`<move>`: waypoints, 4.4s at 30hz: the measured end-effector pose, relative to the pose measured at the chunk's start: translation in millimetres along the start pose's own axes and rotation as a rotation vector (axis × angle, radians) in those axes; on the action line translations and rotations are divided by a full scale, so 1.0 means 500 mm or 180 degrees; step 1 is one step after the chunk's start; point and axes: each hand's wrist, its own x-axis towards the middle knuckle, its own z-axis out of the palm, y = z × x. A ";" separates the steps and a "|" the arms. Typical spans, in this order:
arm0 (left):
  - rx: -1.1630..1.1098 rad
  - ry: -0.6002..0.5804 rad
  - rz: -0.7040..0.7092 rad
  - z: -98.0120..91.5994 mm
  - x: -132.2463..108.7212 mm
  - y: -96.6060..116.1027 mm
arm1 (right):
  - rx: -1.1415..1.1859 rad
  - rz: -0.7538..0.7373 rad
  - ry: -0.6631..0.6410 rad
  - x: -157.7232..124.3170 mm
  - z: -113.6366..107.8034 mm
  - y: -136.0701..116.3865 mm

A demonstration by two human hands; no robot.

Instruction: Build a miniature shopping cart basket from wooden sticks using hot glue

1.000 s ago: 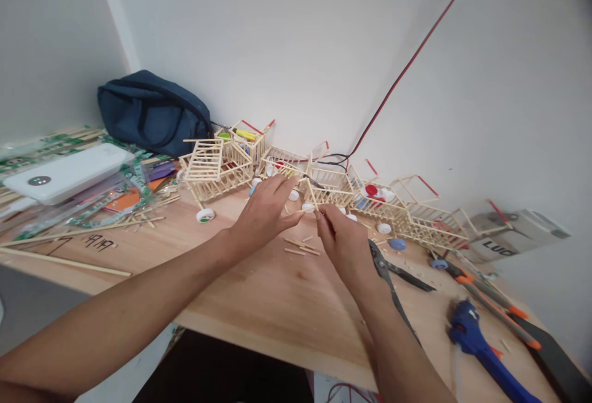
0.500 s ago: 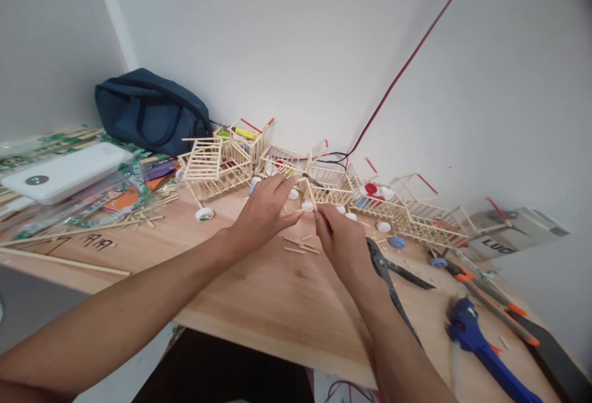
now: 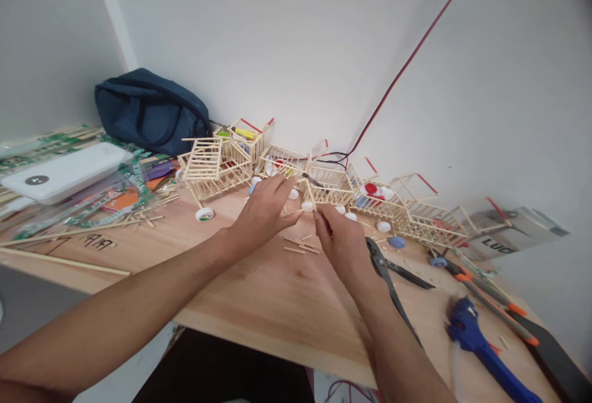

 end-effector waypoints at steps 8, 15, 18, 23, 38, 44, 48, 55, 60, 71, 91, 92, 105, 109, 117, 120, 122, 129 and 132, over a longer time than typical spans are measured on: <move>0.0020 -0.0002 -0.0003 -0.001 0.002 0.000 | 0.0018 0.0046 0.0081 0.002 0.003 0.001; -0.0002 -0.0015 -0.0029 -0.010 0.005 0.006 | 0.0179 0.0071 0.0136 0.001 0.000 0.000; 0.0002 0.0017 -0.0027 -0.007 0.004 0.005 | 0.0250 0.0150 0.0188 0.001 0.000 0.001; -0.0047 0.0057 -0.0039 -0.003 0.003 0.004 | 0.0412 0.0256 0.0176 0.002 -0.001 0.001; -0.0032 0.0019 -0.0051 -0.004 0.001 0.006 | 0.0429 0.0295 0.0183 0.003 -0.003 -0.005; -0.0038 0.0046 -0.0012 -0.003 -0.001 0.007 | 0.0396 0.0232 0.0105 0.003 -0.004 -0.001; -0.0054 0.0060 0.0026 0.000 -0.002 0.005 | 0.0483 0.0195 0.0017 0.003 -0.004 0.004; -0.0066 0.0041 0.0098 0.003 -0.003 0.004 | 0.0651 0.0130 -0.0136 0.005 -0.003 0.013; -0.0046 0.0058 0.0109 0.006 -0.004 0.003 | 0.0669 0.0106 -0.0176 0.004 -0.002 0.012; -0.0101 0.0061 0.0116 -0.001 -0.001 0.002 | 0.0602 0.0057 -0.0238 0.008 -0.014 0.028; -0.0138 0.0051 0.0115 0.003 -0.001 0.002 | 0.0363 0.0006 -0.0186 0.003 -0.004 0.019; -0.0150 0.0050 0.0121 0.003 -0.001 0.002 | 0.0376 -0.0001 -0.0183 0.003 -0.004 0.019; -0.0189 0.0044 0.0185 -0.004 0.000 0.001 | 0.0576 -0.0016 -0.0259 0.006 -0.014 0.020; -0.0194 0.0046 0.0172 -0.004 0.000 0.002 | 0.0555 0.0002 -0.0292 0.006 -0.013 0.022; -0.0239 -0.0023 0.0158 -0.003 -0.001 0.000 | 0.0505 -0.0062 -0.0266 0.008 -0.011 0.020; -0.0213 -0.0034 0.0155 -0.003 -0.001 0.001 | 0.0452 -0.0067 -0.0286 0.007 -0.010 0.022; -0.0194 -0.0040 0.0163 -0.004 0.000 0.001 | 0.0425 -0.0069 -0.0292 0.007 -0.008 0.022; -0.0194 -0.0061 0.0211 -0.002 -0.002 -0.001 | 0.0390 -0.0084 -0.0300 0.005 -0.006 0.025; -0.0191 -0.0049 0.0223 0.000 -0.004 -0.003 | 0.0401 -0.0083 -0.0355 0.005 -0.006 0.026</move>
